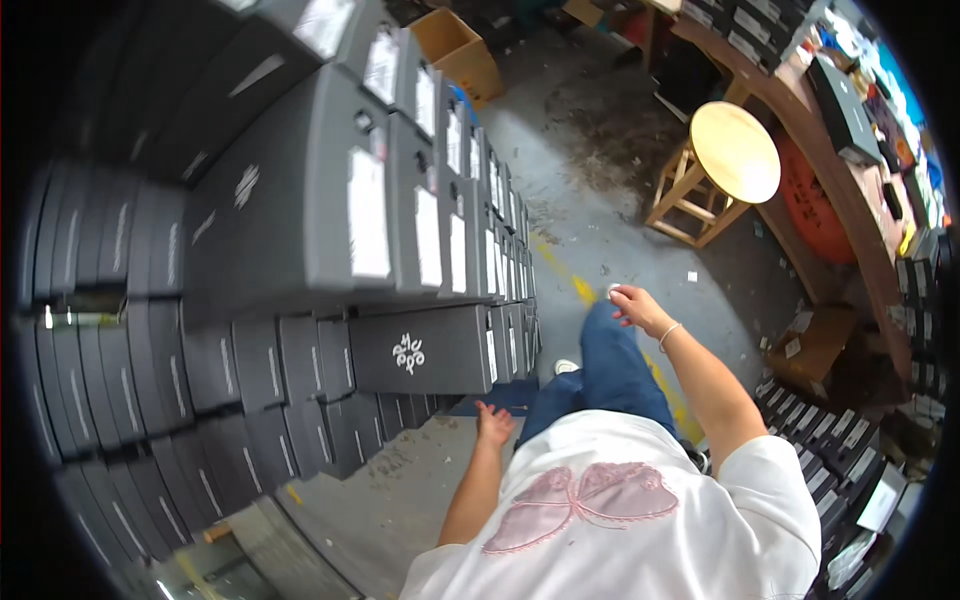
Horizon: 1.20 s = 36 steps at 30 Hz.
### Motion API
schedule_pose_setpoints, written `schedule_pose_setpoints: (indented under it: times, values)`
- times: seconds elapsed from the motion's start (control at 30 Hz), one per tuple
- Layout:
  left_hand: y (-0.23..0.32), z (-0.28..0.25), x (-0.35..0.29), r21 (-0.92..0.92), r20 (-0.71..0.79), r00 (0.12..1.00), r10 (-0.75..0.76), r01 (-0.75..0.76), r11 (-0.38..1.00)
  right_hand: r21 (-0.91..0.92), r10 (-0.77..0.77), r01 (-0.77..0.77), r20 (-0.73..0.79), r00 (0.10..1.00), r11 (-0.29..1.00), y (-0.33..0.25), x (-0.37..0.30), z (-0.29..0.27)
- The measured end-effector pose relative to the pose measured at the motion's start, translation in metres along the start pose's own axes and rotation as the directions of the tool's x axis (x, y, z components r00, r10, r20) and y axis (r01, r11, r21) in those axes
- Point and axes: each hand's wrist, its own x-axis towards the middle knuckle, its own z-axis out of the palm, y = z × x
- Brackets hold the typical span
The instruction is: Inspecting high-heeled shoes for quality, cleaning them with a brush, and packing them into boxes with tissue paper.
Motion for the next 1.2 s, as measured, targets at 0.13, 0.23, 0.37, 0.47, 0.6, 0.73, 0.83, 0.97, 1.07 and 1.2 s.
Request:
schedule_pose_setpoints:
  times: [0.13,0.23,0.37,0.47,0.6,0.73,0.83,0.97,1.07,1.2]
  values:
    - [-0.027,-0.001,0.041,-0.114,-0.109,0.986,-0.129,0.117,0.987,-0.458,-0.188,0.191,0.053,0.981,0.868,0.039,0.001,-0.004]
    - [-0.053,0.009,0.081,-0.307,-0.23,0.954,-0.194,0.118,0.944,-0.724,0.038,-0.05,-0.032,0.999,0.688,0.121,-0.025,-0.002]
    - [-0.064,0.037,0.15,-0.769,-0.309,0.925,-0.219,-0.108,0.63,-0.87,-0.083,-0.037,-0.09,0.993,0.491,0.237,-0.069,-0.015]
    - [-0.05,0.062,0.191,-0.773,0.126,0.98,0.155,-0.001,0.635,-0.84,-0.101,-0.041,-0.113,0.988,0.541,0.231,-0.071,-0.017]
    - [-0.037,0.086,0.196,-0.826,0.38,0.91,0.168,0.251,0.505,-0.84,-0.038,-0.067,-0.104,0.994,0.538,0.216,-0.065,0.001]
    - [-0.06,0.05,0.181,-0.372,0.15,0.988,-0.049,0.102,0.922,-0.855,-0.078,-0.046,-0.1,0.992,0.517,0.223,-0.07,0.007]
    - [-0.09,0.065,0.142,0.48,-0.17,0.98,-0.103,0.173,0.86,-0.815,-0.096,-0.065,-0.146,0.985,0.576,0.232,-0.083,0.005]
    - [-0.103,0.115,0.098,0.901,0.409,0.909,0.086,-0.417,0.121,-0.596,0.046,-0.181,-0.235,0.971,0.782,0.259,-0.105,-0.018]
    - [-0.083,0.23,0.027,0.869,0.494,0.855,-0.156,-0.489,0.071,-0.198,0.154,-0.24,-0.37,0.916,0.95,0.254,-0.125,-0.055]
    - [-0.091,0.352,-0.005,0.872,0.489,0.86,-0.144,-0.482,0.083,-0.056,0.042,-0.071,-0.416,0.908,0.996,0.198,-0.18,-0.15]
